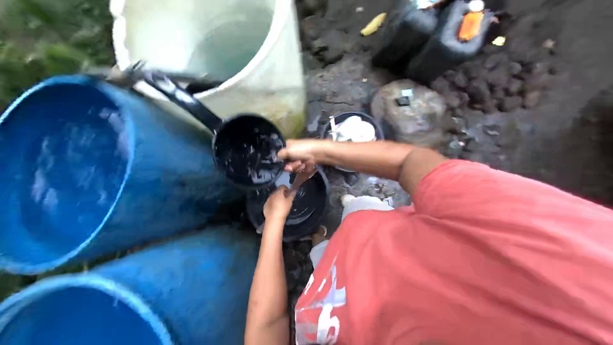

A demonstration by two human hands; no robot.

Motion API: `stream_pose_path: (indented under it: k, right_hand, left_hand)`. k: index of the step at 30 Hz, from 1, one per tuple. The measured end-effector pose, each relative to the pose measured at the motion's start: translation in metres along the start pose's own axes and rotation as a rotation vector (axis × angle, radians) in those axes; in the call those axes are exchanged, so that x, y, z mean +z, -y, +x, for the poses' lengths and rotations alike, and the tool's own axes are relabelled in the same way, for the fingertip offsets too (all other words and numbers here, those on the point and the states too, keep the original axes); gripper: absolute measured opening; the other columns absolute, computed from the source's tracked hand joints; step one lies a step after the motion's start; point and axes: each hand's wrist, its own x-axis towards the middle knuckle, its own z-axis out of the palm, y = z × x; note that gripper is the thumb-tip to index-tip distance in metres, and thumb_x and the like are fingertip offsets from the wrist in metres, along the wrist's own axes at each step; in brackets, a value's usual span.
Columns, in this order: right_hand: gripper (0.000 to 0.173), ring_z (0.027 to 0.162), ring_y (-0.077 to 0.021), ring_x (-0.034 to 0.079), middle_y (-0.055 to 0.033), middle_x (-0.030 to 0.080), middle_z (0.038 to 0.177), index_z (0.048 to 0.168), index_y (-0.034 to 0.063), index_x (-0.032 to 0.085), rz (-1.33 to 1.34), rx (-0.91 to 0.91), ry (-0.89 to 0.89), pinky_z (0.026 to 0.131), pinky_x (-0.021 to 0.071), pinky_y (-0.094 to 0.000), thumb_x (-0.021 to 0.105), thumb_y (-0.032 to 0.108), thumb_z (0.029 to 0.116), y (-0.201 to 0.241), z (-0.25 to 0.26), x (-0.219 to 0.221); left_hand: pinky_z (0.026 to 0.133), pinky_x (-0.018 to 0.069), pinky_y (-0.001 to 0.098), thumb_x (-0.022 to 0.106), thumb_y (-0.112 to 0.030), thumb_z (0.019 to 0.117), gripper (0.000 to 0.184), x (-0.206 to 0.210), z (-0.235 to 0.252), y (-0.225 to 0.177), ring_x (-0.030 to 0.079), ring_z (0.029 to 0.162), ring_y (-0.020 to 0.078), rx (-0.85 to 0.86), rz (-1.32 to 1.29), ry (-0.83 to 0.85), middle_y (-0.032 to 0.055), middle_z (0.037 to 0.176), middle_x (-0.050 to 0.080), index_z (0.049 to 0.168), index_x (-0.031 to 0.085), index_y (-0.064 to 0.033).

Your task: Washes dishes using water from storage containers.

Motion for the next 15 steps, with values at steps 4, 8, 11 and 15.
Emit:
stream_pose_path:
  k: [4,8,11,15]
  right_hand:
    - [0.021,0.041,-0.0017,0.038,0.0039,0.047,0.058,0.105,0.0074,0.057,0.269,-0.002,-0.221,0.04,0.0339,-0.0183,0.053,0.028,0.1057,-0.103,-0.071,-0.085]
    - [0.037,0.049,-0.0052,0.047,-0.0021,0.062,0.072,0.121,0.0055,0.06,0.323,0.028,-0.553,0.047,0.041,-0.0221,0.061,0.037,0.1028,-0.185,-0.134,-0.167]
    - [0.042,0.055,-0.0091,0.049,-0.0073,0.065,0.081,0.136,0.0059,0.053,0.363,0.025,-0.742,0.051,0.0429,-0.0268,0.058,0.034,0.1041,-0.225,-0.189,-0.213]
    - [0.025,0.044,-0.0045,0.037,0.0026,0.048,0.062,0.114,0.0069,0.056,0.536,-0.087,-0.885,0.043,0.0344,-0.0217,0.051,0.03,0.1065,-0.27,-0.249,-0.239]
  left_hand:
    - [0.1,0.0483,0.0652,0.05,-0.05,0.1039,0.048,0.053,0.021,-0.126,0.063,0.124,0.0381,0.171,0.228,0.051,0.0159,0.132,0.067,0.136,0.066,-0.0175]
    - [0.099,0.0495,0.0656,0.046,-0.047,0.1061,0.045,0.095,0.025,-0.219,0.064,0.123,0.0378,0.35,0.439,0.176,0.014,0.134,0.067,0.14,0.063,-0.0237]
    - [0.102,0.0479,0.065,0.042,-0.045,0.1085,0.046,0.124,0.032,-0.262,0.062,0.126,0.0377,0.444,0.483,0.316,0.0142,0.139,0.064,0.151,0.051,-0.0294]
    - [0.066,0.053,0.0372,0.039,-0.04,0.1118,0.045,0.181,0.049,-0.279,0.061,0.07,0.0207,0.362,-0.045,0.514,0.0113,0.091,0.066,0.147,0.054,-0.0162]
